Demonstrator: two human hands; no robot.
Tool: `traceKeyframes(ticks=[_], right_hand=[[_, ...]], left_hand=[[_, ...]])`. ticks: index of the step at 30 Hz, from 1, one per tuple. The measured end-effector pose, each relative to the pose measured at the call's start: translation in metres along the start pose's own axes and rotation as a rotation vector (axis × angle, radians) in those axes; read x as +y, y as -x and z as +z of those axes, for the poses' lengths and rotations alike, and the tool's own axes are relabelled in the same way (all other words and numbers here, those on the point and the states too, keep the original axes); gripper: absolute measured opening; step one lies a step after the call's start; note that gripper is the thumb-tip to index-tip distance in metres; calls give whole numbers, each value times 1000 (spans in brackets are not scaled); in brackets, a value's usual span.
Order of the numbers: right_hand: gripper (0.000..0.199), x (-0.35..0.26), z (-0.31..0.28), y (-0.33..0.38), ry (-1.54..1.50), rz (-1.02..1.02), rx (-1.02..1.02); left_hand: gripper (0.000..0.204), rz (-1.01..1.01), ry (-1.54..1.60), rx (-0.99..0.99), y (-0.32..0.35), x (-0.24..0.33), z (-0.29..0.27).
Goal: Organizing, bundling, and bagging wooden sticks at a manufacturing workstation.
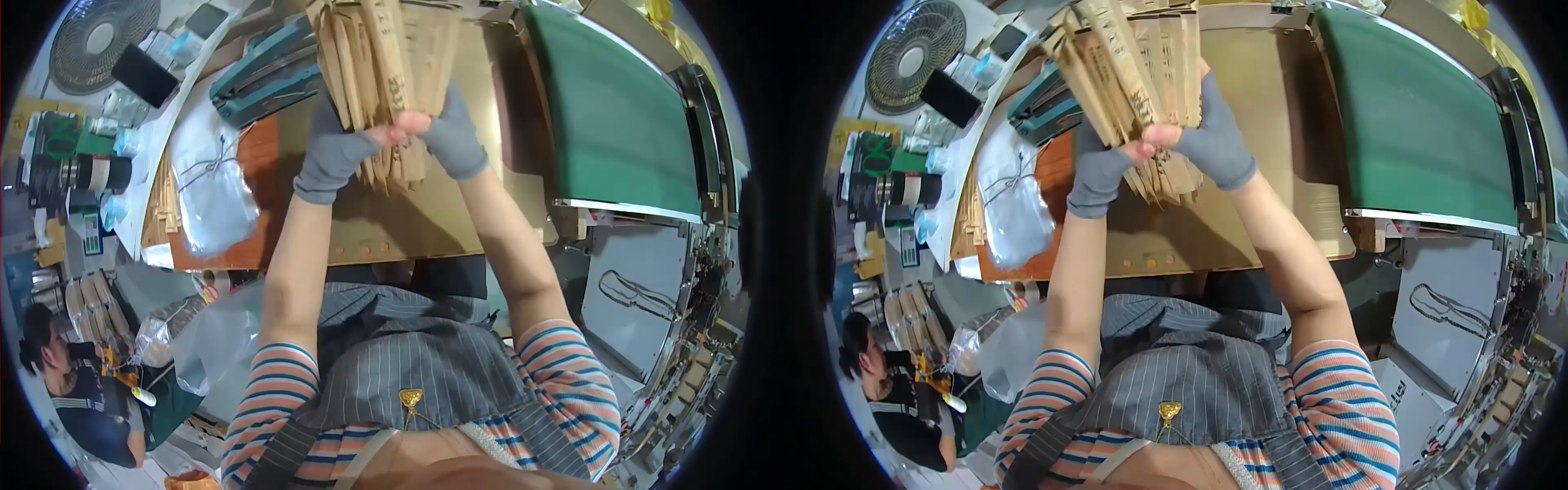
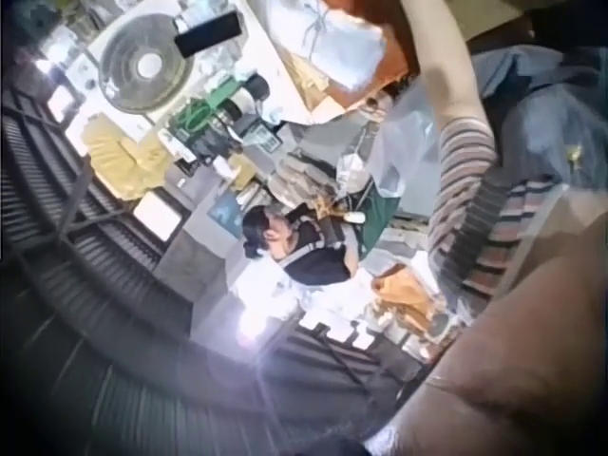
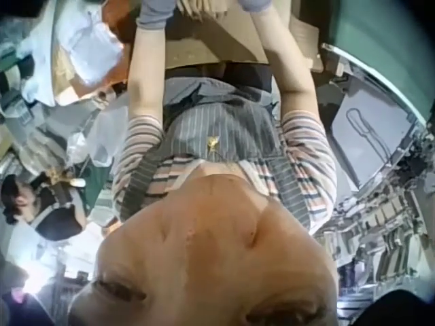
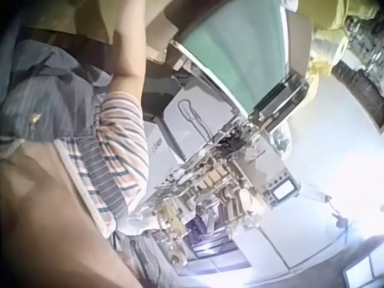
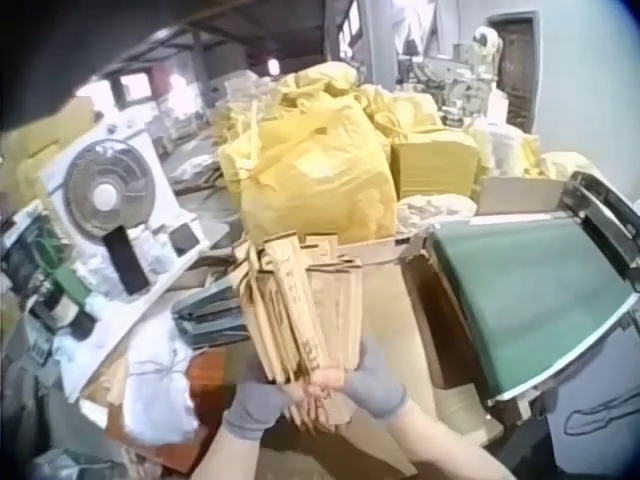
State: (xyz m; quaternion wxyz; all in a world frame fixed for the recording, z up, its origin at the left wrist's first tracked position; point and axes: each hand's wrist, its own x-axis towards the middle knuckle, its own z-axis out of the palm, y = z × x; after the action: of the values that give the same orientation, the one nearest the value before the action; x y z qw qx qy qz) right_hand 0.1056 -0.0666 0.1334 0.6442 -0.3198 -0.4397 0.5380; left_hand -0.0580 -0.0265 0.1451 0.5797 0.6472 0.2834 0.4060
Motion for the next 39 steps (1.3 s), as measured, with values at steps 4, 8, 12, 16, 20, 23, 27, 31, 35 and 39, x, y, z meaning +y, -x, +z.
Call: traceKeyframes(ticks=[4, 8, 12, 16, 20, 23, 27, 31, 35, 39], right_hand=[[103, -11, 10, 16, 131, 42, -224], [109, -9, 35, 28, 118, -129, -266], [93, -29, 95, 59, 193, 31, -195], [69, -39, 128, 70, 314, -113, -273], [35, 26, 96, 76, -39, 575, -523], [22, 46, 102, 86, -165, 622, -481], [20, 48, 115, 90, -205, 626, -355], [17, 64, 114, 86, -215, 587, -320], [47, 49, 81, 82, -190, 654, -291], [29, 68, 74, 82, 208, 371, -330]], left_hand=[[96, 30, -253, -39, 33, 5, -18], [99, 63, -221, -124, 56, 3, -16], [86, 80, -306, -136, 87, 8, -24], [59, -328, 531, -232, 151, 16, -27], [56, -579, 772, 11, 193, -44, -9], [49, -363, 67, -310, 191, -10, -64], [42, -347, -1030, 449, 205, -34, -218], [32, -373, -941, 354, 220, -49, -281], [26, -76, -562, 364, 161, -28, -221], [26, -77, -563, 324, 160, 1, -67]])
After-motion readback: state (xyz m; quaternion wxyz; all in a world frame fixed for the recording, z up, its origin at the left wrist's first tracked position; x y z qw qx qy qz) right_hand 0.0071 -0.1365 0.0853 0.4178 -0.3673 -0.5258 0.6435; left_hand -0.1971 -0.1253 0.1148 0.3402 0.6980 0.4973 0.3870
